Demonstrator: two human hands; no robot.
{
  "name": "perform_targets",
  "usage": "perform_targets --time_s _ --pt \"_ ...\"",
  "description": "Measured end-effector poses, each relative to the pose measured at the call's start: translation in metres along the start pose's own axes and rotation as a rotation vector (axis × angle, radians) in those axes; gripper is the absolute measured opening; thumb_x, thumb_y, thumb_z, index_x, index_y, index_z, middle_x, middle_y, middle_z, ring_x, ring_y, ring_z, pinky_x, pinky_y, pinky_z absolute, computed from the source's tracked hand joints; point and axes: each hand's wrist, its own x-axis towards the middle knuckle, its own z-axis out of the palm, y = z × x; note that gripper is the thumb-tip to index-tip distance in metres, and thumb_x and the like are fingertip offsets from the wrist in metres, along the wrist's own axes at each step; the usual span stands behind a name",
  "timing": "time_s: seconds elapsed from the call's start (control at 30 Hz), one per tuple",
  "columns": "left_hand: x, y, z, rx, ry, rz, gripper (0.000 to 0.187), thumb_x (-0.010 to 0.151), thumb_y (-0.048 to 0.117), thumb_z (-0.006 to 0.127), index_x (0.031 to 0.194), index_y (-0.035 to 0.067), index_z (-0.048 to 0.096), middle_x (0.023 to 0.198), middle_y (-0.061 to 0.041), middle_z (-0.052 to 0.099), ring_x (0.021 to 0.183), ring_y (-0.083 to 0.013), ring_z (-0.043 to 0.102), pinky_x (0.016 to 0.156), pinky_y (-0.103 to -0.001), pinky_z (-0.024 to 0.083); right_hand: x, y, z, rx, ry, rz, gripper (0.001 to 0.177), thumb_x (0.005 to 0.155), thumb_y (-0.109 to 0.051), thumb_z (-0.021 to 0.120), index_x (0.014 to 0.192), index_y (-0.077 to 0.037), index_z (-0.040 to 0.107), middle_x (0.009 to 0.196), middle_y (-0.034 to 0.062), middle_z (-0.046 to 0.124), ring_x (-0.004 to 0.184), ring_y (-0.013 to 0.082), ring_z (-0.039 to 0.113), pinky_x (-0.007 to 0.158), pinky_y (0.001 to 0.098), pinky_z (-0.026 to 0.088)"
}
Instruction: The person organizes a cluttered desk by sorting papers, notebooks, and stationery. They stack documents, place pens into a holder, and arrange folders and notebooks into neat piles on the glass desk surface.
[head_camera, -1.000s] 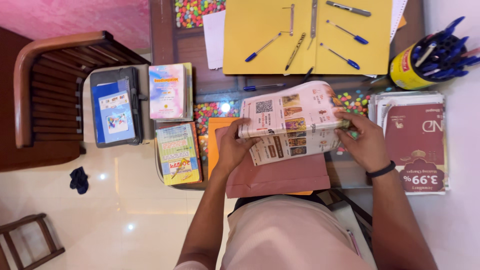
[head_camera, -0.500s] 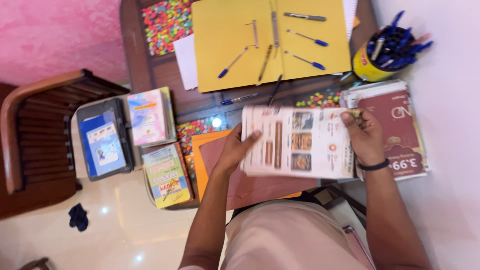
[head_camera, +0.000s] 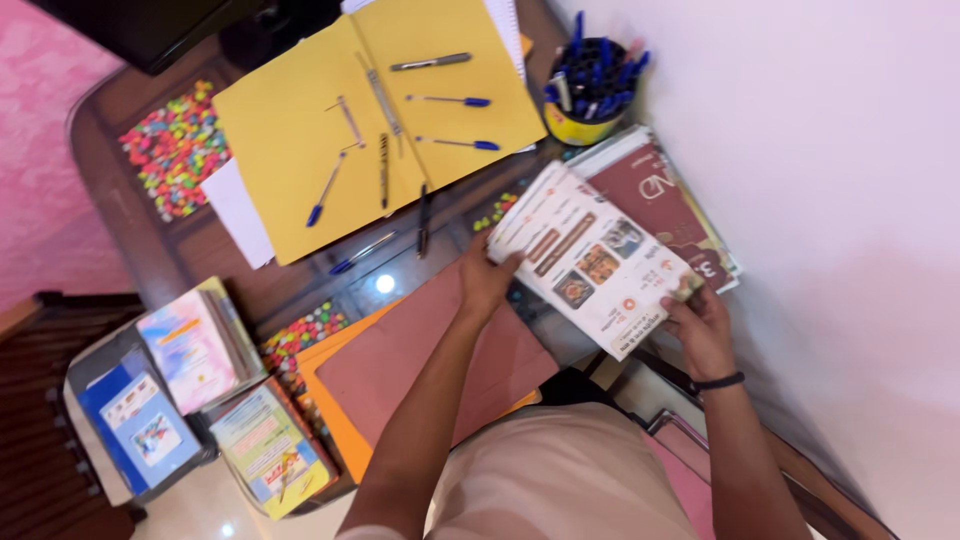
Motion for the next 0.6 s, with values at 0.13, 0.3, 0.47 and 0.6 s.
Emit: perform_targets --time_s 0.13,0.3,0.47,0.6 --pt "0.040 0.015 0.076 0.110 -0.062 0.071 0.059 0.079 0.012 0.082 0.132 0.002 0.058 0.103 -0.013 0.076 0.078 -0.0200 0.072 0.072 -0.033 0.057 0.004 -0.003 -0.022 -0.027 0.241 -0.055 0.052 0.088 -0.004 0.073 0.136 0.004 0.053 0.110 0.0094 0.070 0.095 0.0185 0.072 0.079 0.0347 0.064" --pt "0.067 0.024 0.119 0.292 0.016 0.143 0.055 0.079 0.012 0.081 0.128 0.004 0.060 0.098 -0.019 0.076 0.083 -0.0312 0.075 0.076 -0.039 0.059 0.005 -0.024 -0.006 -0.755 0.537 -0.414 0.071 0.081 -0.012 0.088 0.138 0.008 0.050 0.116 0.0229 0.061 0.103 0.0335 0.063 0.087 0.0424 0.056" --pt "0.066 0.028 0.122 0.342 0.027 0.155 0.054 0.082 0.012 0.078 0.131 0.004 0.058 0.100 -0.024 0.074 0.090 -0.0383 0.074 0.081 -0.043 0.059 0.009 -0.045 0.012 -1.132 0.226 -0.631 0.066 0.093 -0.028 0.077 0.145 0.003 0.051 0.149 0.0284 0.045 0.137 0.0461 0.047 0.119 0.0560 0.039" --pt "0.059 0.034 0.124 0.357 0.005 0.053 0.052 0.084 0.012 0.077 0.132 0.005 0.058 0.094 -0.025 0.074 0.086 -0.0387 0.074 0.079 -0.045 0.058 0.032 -0.025 0.022 -1.416 0.102 -0.569 0.082 0.095 -0.054 0.061 0.156 -0.003 0.043 0.164 0.0330 0.023 0.152 0.0509 0.021 0.120 0.0686 0.014"
